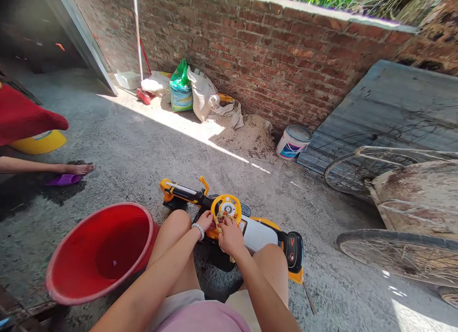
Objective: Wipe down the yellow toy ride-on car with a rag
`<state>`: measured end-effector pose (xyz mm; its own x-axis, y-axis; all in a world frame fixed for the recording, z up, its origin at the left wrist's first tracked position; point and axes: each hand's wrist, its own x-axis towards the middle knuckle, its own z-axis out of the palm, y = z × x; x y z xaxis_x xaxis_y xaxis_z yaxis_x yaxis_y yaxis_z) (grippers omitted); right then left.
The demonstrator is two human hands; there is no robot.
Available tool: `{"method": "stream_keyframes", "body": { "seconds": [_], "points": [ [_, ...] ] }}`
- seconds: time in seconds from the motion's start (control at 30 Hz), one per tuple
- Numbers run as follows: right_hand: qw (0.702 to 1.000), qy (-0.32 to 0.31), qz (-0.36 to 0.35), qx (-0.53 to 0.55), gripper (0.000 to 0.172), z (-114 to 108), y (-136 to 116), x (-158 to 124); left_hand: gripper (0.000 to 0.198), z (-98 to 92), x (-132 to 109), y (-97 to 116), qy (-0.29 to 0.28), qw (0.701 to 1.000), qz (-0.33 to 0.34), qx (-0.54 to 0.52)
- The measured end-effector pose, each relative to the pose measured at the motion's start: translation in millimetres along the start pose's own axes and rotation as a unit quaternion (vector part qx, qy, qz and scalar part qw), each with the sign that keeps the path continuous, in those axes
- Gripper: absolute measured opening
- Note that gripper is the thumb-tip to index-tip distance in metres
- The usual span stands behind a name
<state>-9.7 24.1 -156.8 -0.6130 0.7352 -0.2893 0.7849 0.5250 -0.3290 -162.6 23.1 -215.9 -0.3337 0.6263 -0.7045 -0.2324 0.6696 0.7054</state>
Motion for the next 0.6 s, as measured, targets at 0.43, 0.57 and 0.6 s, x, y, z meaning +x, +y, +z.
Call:
{"method": "stream_keyframes", "body": {
  "seconds": [0.43, 0.57, 0.6],
  "points": [
    [0.994, 0.087, 0.003, -0.064, 0.06, -66, 50, 75, 0.021, 2.0, 1, 6, -0.012, 0.998, -0.049, 0.028],
    [0.995, 0.004, 0.067, -0.07, 0.061, -45, 54, 90, 0.024, 3.7, -2, 9, -0.008, 0.998, -0.051, 0.018],
    [0.994, 0.002, 0.092, -0.063, 0.062, -36, 55, 86, 0.023, 3.7, -2, 9, -0.006, 0.999, -0.05, 0.013]
  ]
}}
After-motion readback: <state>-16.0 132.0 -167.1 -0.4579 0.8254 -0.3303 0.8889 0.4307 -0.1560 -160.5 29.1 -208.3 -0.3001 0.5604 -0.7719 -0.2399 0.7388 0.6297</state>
